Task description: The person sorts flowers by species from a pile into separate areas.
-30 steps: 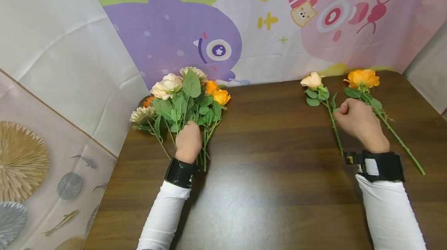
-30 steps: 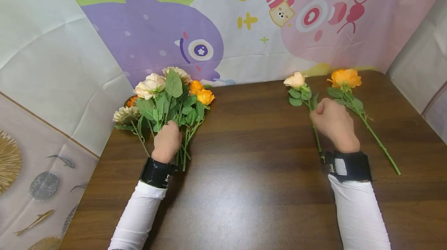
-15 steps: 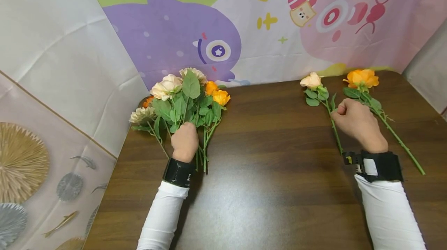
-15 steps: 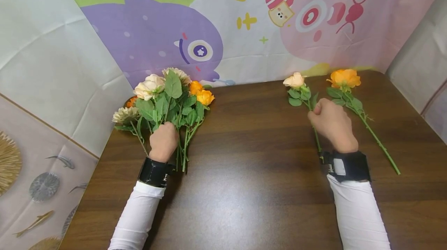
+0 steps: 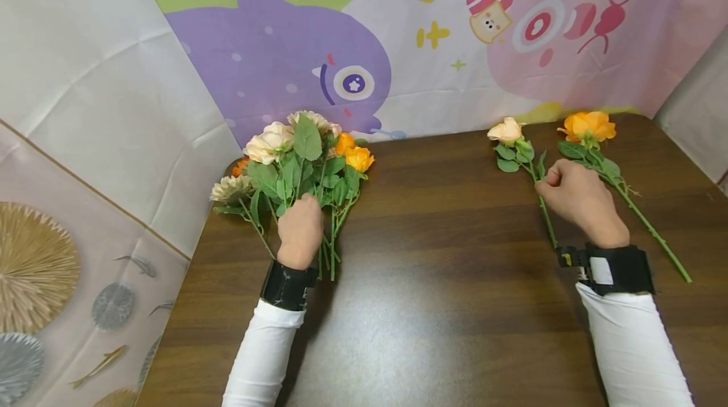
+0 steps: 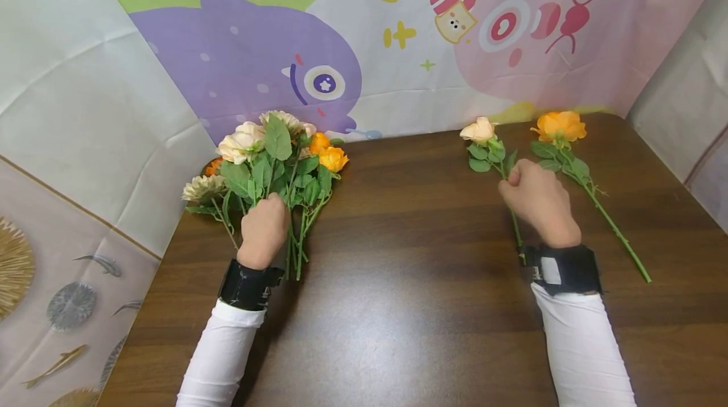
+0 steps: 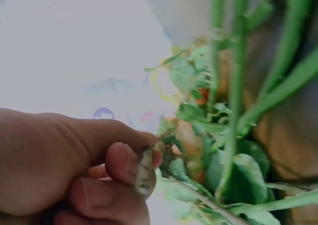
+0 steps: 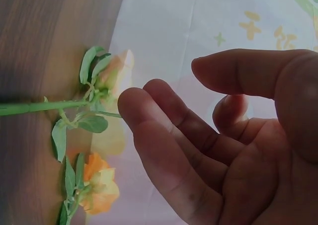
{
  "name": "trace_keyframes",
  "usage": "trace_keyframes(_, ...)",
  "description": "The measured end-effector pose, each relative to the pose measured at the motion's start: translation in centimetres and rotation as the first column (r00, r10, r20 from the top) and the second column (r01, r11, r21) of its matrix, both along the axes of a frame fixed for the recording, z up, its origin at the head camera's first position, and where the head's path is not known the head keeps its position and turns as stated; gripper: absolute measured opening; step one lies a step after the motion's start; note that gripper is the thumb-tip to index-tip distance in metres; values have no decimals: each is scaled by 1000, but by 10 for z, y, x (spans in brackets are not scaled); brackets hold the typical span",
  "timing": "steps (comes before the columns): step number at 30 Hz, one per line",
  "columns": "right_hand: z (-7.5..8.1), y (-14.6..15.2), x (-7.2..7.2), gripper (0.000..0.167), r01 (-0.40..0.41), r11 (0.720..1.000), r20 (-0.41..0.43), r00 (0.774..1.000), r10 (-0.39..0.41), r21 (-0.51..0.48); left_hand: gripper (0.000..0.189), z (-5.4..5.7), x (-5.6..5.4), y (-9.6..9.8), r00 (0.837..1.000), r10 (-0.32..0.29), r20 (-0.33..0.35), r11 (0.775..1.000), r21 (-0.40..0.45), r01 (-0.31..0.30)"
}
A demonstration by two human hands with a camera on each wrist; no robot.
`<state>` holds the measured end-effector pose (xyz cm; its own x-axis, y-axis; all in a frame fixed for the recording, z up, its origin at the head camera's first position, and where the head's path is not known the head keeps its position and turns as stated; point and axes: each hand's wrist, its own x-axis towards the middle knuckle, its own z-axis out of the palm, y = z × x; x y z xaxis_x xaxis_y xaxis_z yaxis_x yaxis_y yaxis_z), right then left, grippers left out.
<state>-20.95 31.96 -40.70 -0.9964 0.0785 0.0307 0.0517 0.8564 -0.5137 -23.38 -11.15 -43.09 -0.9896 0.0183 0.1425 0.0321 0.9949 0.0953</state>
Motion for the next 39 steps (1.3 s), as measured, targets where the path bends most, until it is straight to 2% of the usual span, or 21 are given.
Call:
trace_keyframes(8, 0, -3, -1, 20, -13, 1000, -9, 1000, 13, 1, 21, 15, 10, 4, 998, -62, -14, 997, 48, 62)
trace_keyframes(13, 0, -6, -2, 21, -25, 1000, -11, 1000, 25, 3, 20, 27, 17, 10, 992, -121, -28, 989, 83, 123)
trace_keyframes(18, 2, -12, -3, 22, -45, 999, -30, 999, 45, -2, 18, 33, 23, 16, 977, -186, -107, 970, 142, 200)
trace_keyframes(22, 4, -19, -3, 22, -83, 996, -61, 995, 81, -28, 15, 37, 28, 22, 955, -218, -200, 944, 203, 258)
trace_keyframes(24, 6, -24, -2, 22, -115, 992, -77, 991, 111, -52, 13, 39, 30, 25, 937, -244, -248, 926, 228, 302)
trace_keyframes(26, 7, -30, -2, 22, -153, 986, -94, 985, 146, -73, 12, 41, 32, 29, 913, -276, -301, 904, 242, 353)
trace_keyframes(32, 11, -54, 2, 14, -317, 939, -149, 943, 297, -133, 11, 43, 39, 39, 826, -387, -410, 803, 290, 520)
trace_keyframes(35, 12, -67, 7, 8, -388, 902, -164, 918, 360, -191, 10, 43, 42, 44, 801, -428, -418, 753, 325, 572)
trace_keyframes(39, 12, -86, 14, 4, -459, 838, -164, 888, 429, -296, 8, 40, 47, 51, 783, -480, -396, 682, 392, 617)
